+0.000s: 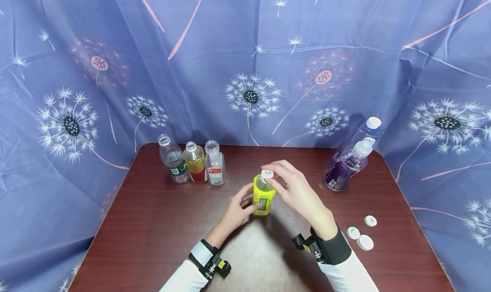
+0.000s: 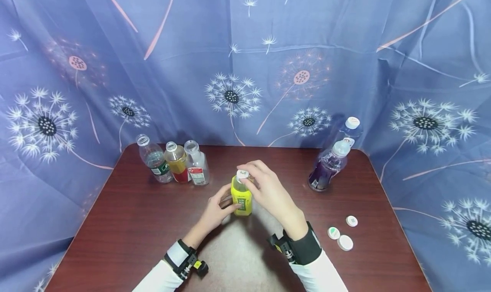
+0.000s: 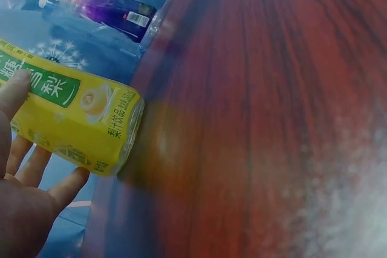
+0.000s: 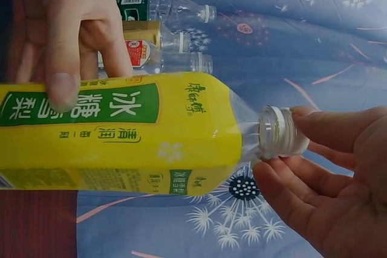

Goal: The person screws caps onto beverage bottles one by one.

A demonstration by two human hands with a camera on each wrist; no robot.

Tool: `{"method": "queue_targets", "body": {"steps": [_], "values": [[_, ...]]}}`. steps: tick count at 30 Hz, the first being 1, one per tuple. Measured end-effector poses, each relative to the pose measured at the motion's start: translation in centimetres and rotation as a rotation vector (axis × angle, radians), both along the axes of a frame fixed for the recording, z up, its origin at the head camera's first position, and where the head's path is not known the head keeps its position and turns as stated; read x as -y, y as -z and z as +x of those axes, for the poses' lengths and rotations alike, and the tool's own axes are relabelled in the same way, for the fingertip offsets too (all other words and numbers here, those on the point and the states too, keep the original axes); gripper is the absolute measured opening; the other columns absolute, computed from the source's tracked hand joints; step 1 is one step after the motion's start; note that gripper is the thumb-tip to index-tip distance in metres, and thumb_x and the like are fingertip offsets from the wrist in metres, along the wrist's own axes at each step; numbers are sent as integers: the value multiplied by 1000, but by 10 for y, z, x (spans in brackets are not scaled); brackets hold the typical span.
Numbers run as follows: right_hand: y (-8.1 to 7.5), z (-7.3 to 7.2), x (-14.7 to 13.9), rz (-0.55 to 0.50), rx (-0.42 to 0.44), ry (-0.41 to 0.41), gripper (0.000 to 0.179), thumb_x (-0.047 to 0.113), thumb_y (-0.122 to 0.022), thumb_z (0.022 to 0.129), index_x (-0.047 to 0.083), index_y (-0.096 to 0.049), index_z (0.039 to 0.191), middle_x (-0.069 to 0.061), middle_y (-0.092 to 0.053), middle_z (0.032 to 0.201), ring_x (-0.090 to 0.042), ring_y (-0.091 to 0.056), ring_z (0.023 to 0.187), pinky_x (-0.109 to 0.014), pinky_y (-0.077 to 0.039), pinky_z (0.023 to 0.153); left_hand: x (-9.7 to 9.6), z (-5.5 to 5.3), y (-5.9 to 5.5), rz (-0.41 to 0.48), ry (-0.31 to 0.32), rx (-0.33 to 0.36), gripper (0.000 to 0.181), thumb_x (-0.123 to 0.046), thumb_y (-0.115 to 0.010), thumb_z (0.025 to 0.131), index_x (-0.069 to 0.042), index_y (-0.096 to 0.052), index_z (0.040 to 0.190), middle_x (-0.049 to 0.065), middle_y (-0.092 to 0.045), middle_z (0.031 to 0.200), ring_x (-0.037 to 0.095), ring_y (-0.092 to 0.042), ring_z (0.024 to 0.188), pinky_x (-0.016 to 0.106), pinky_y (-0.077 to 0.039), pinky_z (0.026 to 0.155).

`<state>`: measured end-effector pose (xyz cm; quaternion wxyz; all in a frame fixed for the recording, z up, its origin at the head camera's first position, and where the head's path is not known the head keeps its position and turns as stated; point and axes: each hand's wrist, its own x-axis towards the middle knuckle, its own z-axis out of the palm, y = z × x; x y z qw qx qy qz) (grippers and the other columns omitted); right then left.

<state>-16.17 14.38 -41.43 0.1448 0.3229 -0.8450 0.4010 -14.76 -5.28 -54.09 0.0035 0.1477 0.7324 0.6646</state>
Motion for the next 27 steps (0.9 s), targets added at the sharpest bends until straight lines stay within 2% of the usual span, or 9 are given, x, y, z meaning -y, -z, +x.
{"method": "queue_targets", "body": {"steps": [8, 15, 23, 27], "values": [[2, 0, 1, -6, 5, 35, 30, 4, -78, 93, 6, -71, 122, -5, -67, 112, -18, -67, 95, -31, -60, 79, 0, 0, 1, -7, 2, -3, 60, 5, -76, 91, -4, -54, 146, 25, -57, 146, 43, -54, 136, 60, -45, 110], [6, -1, -2, 2, 2, 14, 47, 0, -80, 90, 4, -66, 135, -8, -69, 124, -20, -67, 98, -32, -59, 82, 0, -1, 1, -14, 1, -6, 60, 5, -75, 91, -3, -54, 147, 26, -57, 146, 43, -54, 136, 60, -46, 110], [11, -3, -2, -49, 23, 20, 41, 0, -80, 89, 4, -70, 129, -5, -71, 117, -18, -67, 95, -32, -60, 79, 0, 0, -1, 2, 1, -8, 60, 5, -75, 91, -2, -54, 146, 25, -57, 147, 44, -54, 135, 61, -45, 110], [12, -4, -2, -59, 15, 2, 45, 0, -81, 89, 3, -67, 132, -7, -69, 124, -19, -65, 99, -32, -60, 82, -1, -1, 2, 1, 2, -12, 59, 5, -75, 91, -2, -54, 146, 25, -57, 146, 44, -54, 135, 60, -46, 109]]}}
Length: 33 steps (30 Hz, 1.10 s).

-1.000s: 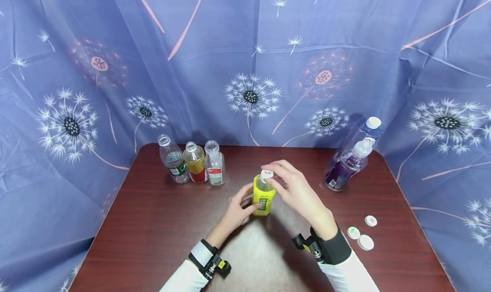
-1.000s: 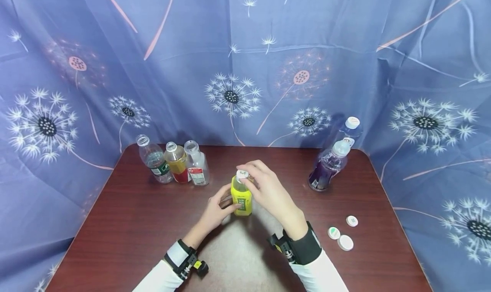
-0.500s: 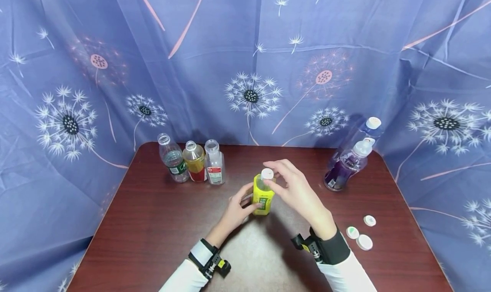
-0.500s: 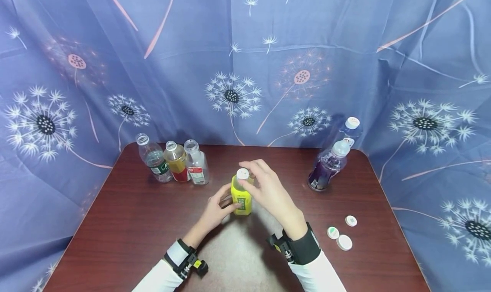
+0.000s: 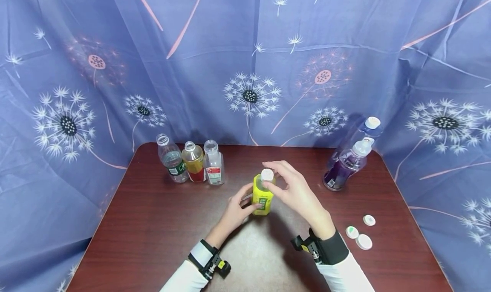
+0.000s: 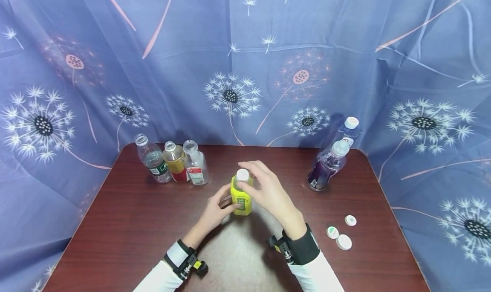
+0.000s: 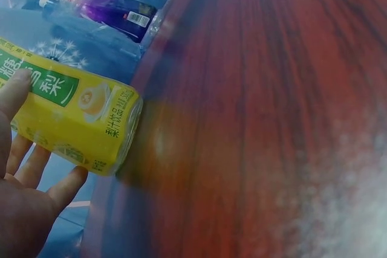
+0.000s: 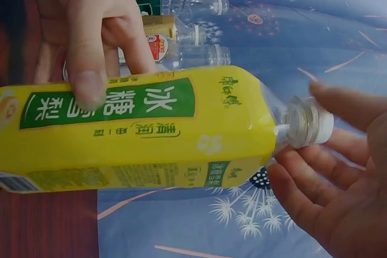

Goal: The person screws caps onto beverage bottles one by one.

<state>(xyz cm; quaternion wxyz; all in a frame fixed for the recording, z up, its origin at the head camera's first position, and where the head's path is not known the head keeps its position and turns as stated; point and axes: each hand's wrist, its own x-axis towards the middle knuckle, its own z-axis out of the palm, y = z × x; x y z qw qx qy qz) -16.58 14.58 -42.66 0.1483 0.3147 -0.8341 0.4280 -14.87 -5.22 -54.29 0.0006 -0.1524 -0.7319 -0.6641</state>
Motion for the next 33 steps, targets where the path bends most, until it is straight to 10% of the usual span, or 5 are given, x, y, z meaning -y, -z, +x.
{"method": "queue_targets", "body": {"steps": [19, 27, 33], "values": [[4, -1, 0, -2, 34, -9, 40, 3, -76, 94, 7, -67, 133, -6, -69, 127, -18, -64, 110, -28, -56, 91, 4, -13, 32, -1, 23, -42, 64, 0, -80, 90, -10, -55, 148, 17, -58, 148, 38, -56, 135, 53, -50, 108], [5, -1, -1, -9, 40, -28, 47, 5, -77, 94, 8, -63, 138, -6, -68, 129, -17, -61, 105, -24, -53, 90, 4, -13, 32, -27, 35, -59, 64, -4, -80, 91, -7, -53, 149, 20, -58, 147, 40, -56, 135, 49, -51, 107], [8, -2, -1, -23, 29, -49, 42, 1, -72, 96, 7, -64, 137, -7, -68, 130, -19, -63, 112, -26, -53, 92, 0, -4, 9, 7, 14, -21, 61, 6, -76, 90, -2, -54, 146, 24, -57, 147, 43, -55, 135, 58, -47, 109]]}}
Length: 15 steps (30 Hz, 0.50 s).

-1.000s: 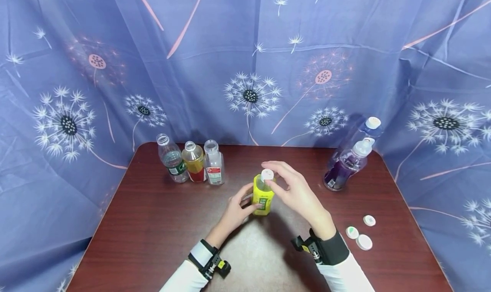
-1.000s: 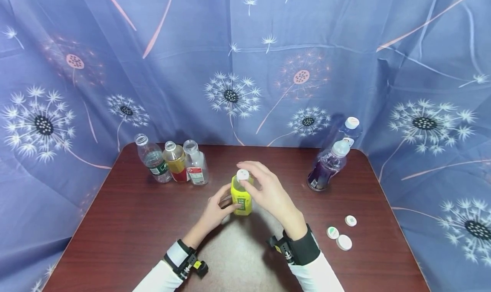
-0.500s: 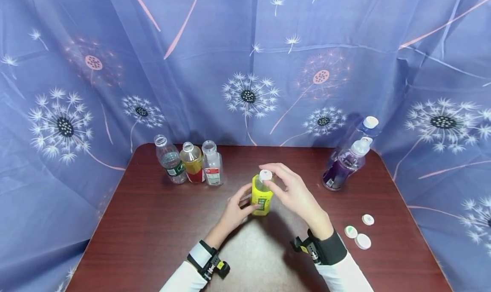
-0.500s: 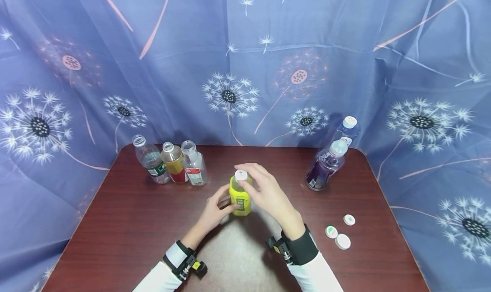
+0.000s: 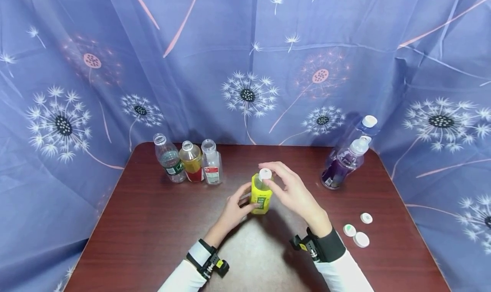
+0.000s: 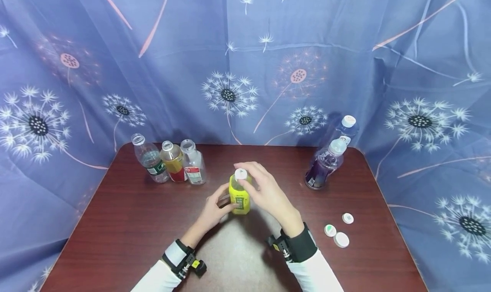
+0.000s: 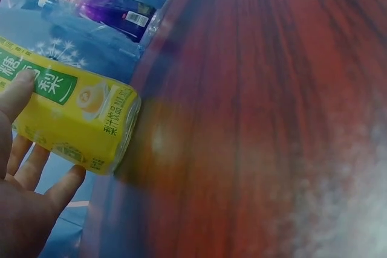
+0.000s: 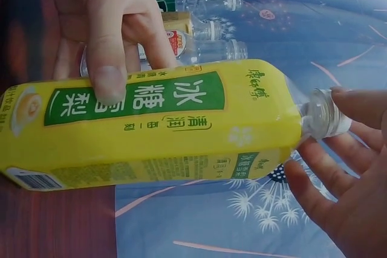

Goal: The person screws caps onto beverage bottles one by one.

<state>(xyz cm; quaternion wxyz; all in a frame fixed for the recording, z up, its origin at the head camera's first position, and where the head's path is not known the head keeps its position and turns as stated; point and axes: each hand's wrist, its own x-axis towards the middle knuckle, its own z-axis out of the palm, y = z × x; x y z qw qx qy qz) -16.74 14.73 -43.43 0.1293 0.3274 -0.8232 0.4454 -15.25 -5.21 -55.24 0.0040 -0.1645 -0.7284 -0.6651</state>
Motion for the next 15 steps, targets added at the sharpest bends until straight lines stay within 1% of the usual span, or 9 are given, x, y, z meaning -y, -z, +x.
{"method": "queue_targets", "body": {"steps": [1, 4, 7, 10, 15], "values": [[0, 0, 0, 3, -2, 7, 41, 2, -73, 96, 7, -64, 136, -7, -68, 128, -18, -63, 111, -26, -54, 91, -1, 1, -4, 4, -5, 1, 61, 8, -75, 90, -1, -54, 146, 25, -57, 146, 44, -54, 135, 60, -46, 109], [-1, -1, 1, 1, -15, 25, 44, 3, -75, 94, 8, -64, 137, -7, -68, 126, -17, -62, 106, -24, -52, 89, -1, 1, -5, 10, -7, -13, 60, 9, -75, 90, 0, -54, 145, 26, -58, 145, 45, -55, 134, 60, -46, 109], [-1, -1, 1, -17, -18, 15, 46, 1, -75, 94, 7, -62, 138, -7, -67, 128, -17, -62, 104, -22, -51, 90, -1, 0, -4, 1, 1, -11, 60, 9, -75, 90, 0, -54, 145, 26, -58, 145, 45, -55, 134, 61, -46, 109], [0, 0, 1, -40, -8, 2, 46, -1, -74, 94, 6, -63, 138, -8, -68, 129, -19, -63, 105, -23, -52, 92, -1, -3, 2, -14, 7, 2, 61, 8, -75, 90, -1, -53, 146, 26, -57, 146, 44, -54, 135, 61, -46, 109], [2, -2, 2, -39, -1, 37, 45, 1, -77, 93, 6, -64, 135, -6, -70, 122, -17, -64, 101, -24, -55, 89, 1, -8, 19, -34, 2, -8, 64, 6, -77, 90, -5, -53, 148, 22, -58, 147, 41, -55, 135, 56, -48, 109]]}}
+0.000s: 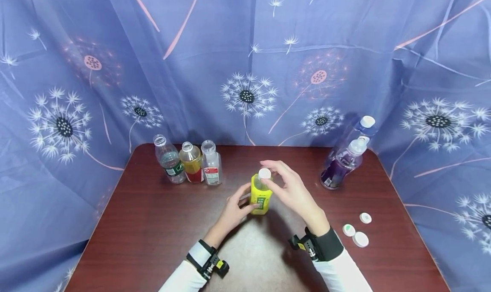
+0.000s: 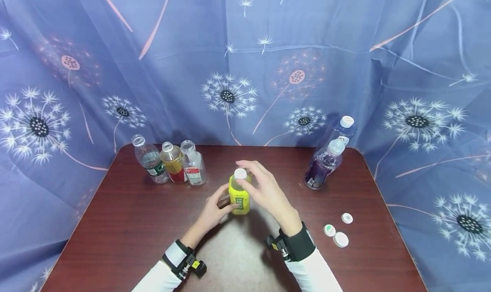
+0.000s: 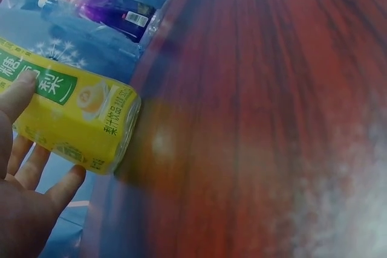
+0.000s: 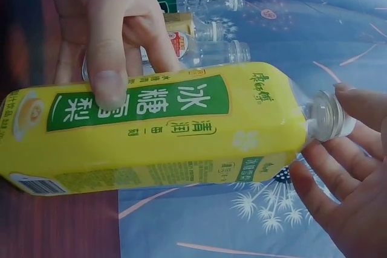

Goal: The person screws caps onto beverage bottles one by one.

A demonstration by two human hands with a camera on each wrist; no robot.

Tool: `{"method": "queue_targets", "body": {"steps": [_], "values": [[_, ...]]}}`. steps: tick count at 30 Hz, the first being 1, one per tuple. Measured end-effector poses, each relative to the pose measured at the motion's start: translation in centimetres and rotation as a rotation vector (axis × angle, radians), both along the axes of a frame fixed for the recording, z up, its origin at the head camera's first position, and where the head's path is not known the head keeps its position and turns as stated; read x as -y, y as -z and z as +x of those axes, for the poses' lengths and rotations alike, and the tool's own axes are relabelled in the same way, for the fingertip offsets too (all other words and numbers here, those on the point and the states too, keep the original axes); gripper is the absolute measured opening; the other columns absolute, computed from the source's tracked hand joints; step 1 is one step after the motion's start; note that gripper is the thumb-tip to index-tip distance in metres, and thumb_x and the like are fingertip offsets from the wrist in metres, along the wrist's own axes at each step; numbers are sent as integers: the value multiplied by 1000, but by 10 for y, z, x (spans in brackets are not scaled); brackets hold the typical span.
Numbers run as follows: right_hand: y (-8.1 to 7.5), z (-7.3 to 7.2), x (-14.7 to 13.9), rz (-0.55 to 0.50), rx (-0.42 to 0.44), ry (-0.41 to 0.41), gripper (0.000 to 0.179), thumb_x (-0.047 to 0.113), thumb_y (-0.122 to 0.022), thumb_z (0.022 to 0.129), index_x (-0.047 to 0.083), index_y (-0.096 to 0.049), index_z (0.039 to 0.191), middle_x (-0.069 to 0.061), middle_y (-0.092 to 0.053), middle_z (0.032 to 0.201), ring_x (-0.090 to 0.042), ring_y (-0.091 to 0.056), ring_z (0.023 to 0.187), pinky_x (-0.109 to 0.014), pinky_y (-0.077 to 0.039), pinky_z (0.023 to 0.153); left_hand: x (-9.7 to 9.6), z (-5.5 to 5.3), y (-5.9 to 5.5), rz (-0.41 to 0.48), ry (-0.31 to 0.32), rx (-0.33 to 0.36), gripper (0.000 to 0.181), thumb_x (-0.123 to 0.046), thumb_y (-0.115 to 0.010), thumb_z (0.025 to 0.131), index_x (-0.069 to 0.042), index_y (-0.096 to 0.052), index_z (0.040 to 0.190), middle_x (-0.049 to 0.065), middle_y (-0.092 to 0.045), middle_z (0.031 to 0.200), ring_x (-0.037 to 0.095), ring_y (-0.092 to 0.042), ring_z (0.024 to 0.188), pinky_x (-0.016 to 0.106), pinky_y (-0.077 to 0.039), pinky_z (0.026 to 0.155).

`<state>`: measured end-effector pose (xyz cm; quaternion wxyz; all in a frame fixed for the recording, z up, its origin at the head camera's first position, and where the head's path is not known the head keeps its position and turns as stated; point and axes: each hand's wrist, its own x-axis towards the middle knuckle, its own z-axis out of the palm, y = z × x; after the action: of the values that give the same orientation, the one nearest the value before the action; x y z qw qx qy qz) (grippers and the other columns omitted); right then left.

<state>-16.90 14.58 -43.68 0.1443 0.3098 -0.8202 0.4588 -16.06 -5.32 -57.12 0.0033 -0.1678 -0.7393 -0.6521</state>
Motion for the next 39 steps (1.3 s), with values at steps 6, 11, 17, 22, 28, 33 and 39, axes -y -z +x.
{"method": "queue_targets", "body": {"steps": [6, 11, 17, 22, 28, 33, 39], "values": [[2, 0, -1, -7, -10, -28, 46, -1, -75, 93, 7, -63, 137, -7, -70, 130, -18, -65, 104, -25, -55, 92, 2, -2, 5, -7, 9, -19, 64, -2, -80, 90, -12, -55, 148, 15, -60, 147, 35, -57, 135, 49, -51, 107], [3, -2, -2, -15, -27, -19, 43, -1, -76, 93, 7, -65, 135, -7, -71, 122, -18, -64, 99, -24, -55, 86, 3, -3, 3, -1, 33, -40, 62, -5, -81, 91, -11, -55, 147, 18, -60, 145, 38, -58, 133, 49, -52, 106], [2, -2, -3, 0, -19, -4, 43, 0, -77, 92, 6, -66, 133, -8, -71, 120, -19, -64, 99, -25, -55, 86, 2, -4, -3, -53, 59, -25, 79, -12, -84, 88, -10, -42, 155, 21, -55, 148, 40, -55, 134, 54, -53, 105], [2, 0, -4, 31, -15, -11, 46, 2, -80, 90, 7, -66, 134, -6, -70, 122, -18, -63, 101, -24, -54, 86, -1, -6, -10, -31, 56, 3, 89, -17, -88, 85, -14, -38, 158, 17, -56, 146, 38, -59, 129, 58, -50, 106], [0, 1, -7, 40, -18, -62, 49, 1, -78, 92, 8, -64, 138, -7, -67, 132, -19, -62, 112, -32, -55, 92, -7, -8, -15, 32, 64, 11, 67, -9, -87, 85, -13, -57, 144, 14, -70, 130, 34, -66, 119, 52, -53, 104], [3, 0, -6, 19, -29, -48, 44, -2, -75, 93, 5, -65, 135, -12, -69, 126, -19, -64, 108, -35, -57, 88, -7, -8, -15, 49, 71, 21, 67, -6, -86, 85, -11, -57, 145, 16, -69, 130, 34, -66, 120, 50, -54, 104], [4, -2, -5, -15, -42, -45, 47, -2, -78, 91, 5, -65, 135, -11, -69, 124, -19, -63, 102, -30, -56, 86, -8, -8, -15, 34, 68, 25, 68, -6, -86, 85, -10, -55, 146, 16, -68, 131, 33, -66, 121, 46, -54, 105]]}}
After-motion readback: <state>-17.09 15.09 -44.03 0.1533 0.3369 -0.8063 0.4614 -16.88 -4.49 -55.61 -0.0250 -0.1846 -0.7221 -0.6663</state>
